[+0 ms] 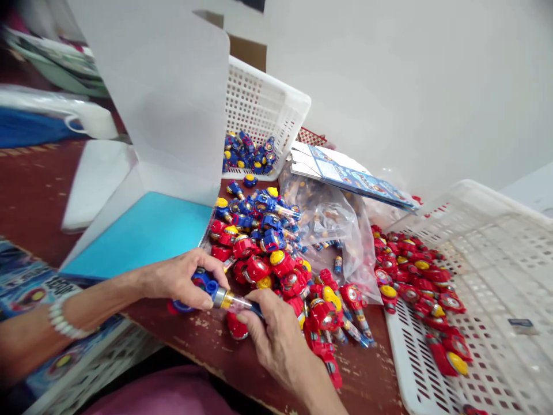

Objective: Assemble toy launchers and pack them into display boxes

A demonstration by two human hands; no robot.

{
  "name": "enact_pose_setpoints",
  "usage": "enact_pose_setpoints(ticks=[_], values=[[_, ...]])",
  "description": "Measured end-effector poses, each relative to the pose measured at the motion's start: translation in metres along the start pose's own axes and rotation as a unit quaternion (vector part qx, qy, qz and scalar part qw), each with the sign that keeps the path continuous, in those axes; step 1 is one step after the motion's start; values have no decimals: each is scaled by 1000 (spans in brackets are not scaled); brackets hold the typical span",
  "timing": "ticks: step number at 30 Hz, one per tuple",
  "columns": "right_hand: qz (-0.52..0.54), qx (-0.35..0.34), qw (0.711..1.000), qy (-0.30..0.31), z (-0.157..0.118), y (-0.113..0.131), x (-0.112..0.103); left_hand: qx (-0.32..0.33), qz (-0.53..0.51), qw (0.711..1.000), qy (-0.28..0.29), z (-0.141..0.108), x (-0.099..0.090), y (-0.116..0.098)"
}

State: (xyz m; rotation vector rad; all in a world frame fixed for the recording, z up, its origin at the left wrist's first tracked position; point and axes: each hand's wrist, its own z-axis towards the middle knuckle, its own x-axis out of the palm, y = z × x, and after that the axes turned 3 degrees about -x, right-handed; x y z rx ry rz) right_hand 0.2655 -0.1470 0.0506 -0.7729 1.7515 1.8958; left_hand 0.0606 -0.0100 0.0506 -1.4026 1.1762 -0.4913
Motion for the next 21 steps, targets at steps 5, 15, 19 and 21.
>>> enact_pose_setpoints(ticks=[5, 15, 19, 21], values=[[125, 120, 984, 38, 4, 2, -5, 18, 7, 999, -41, 0, 0, -6], [197, 103, 974, 31, 15, -4, -9, 27, -58, 997, -43, 4, 1, -3], [143, 29, 989, 2, 14, -4, -13, -28, -133, 991, -18, 2, 1, -8], [152, 36, 988, -20, 16, -6, -11, -8, -130, 991, -34, 2, 0, -10]])
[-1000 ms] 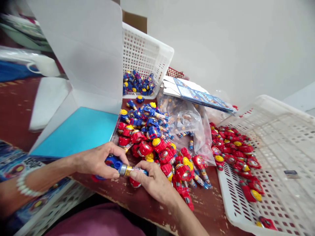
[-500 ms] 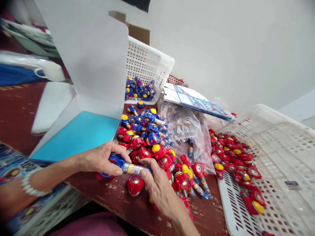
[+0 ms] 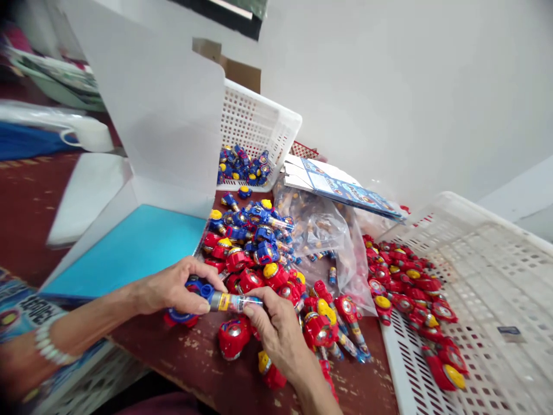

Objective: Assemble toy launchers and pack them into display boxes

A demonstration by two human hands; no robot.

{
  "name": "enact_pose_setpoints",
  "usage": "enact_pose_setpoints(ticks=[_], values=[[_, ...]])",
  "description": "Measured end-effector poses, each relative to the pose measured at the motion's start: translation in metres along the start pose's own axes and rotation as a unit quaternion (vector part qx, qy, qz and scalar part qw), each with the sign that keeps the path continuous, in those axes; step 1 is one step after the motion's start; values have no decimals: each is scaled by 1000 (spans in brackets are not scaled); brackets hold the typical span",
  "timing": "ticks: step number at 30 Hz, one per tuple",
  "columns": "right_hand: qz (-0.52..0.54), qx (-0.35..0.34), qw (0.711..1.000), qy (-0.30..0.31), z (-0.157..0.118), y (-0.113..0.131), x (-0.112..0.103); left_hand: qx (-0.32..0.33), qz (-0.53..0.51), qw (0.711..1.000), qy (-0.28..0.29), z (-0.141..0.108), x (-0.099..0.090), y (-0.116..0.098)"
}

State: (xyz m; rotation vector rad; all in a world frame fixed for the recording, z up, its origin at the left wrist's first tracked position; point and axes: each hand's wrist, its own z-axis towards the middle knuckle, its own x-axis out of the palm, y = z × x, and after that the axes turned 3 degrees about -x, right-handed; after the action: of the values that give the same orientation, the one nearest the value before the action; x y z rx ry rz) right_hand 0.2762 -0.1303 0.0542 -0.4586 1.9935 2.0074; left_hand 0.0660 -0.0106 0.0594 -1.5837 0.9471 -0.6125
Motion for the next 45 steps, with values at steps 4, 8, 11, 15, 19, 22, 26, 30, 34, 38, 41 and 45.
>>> enact_pose_setpoints(ticks=[4, 8, 11, 15, 19, 22, 26, 30, 34, 38, 41, 45], values=[[114, 61, 992, -3, 9, -1, -1, 98, 84, 990, -52, 2, -2, -6], [-16, -30, 999, -11, 15, 9, -7, 27, 17, 999, -39, 5, -7, -4], [-81, -81, 993, -35, 22, 13, -9, 37, 11, 998, -57, 8, -10, -1], [-58, -84, 993, -60, 43, 18, -21, 125, 75, 982, -119, 12, -14, -14], [-32, -113, 973, -197, 86, 24, -58, 200, 76, 945, -248, 6, -41, -27], [-81, -99, 949, -288, 124, 11, -88, 205, 145, 860, -443, -13, -70, -15], [-131, -78, 937, -313, 161, -25, -105, 102, 192, 797, -563, -45, -79, 16], [-188, -86, 925, -320, 167, -43, -99, 129, 292, 866, -386, -54, -24, 46], [-254, -113, 904, -324, 132, -32, -91, 151, 509, 793, -301, -33, 40, 71], [-321, -160, 920, -161, 56, -10, -67, 60, 610, 728, -307, -16, 59, 83], [-379, -162, 911, 19, 2, -8, -37, 41, 633, 714, -295, -14, 56, 78], [-559, -122, 818, 49, -27, -29, -4, 29, 653, 701, -285, -17, 57, 69]])
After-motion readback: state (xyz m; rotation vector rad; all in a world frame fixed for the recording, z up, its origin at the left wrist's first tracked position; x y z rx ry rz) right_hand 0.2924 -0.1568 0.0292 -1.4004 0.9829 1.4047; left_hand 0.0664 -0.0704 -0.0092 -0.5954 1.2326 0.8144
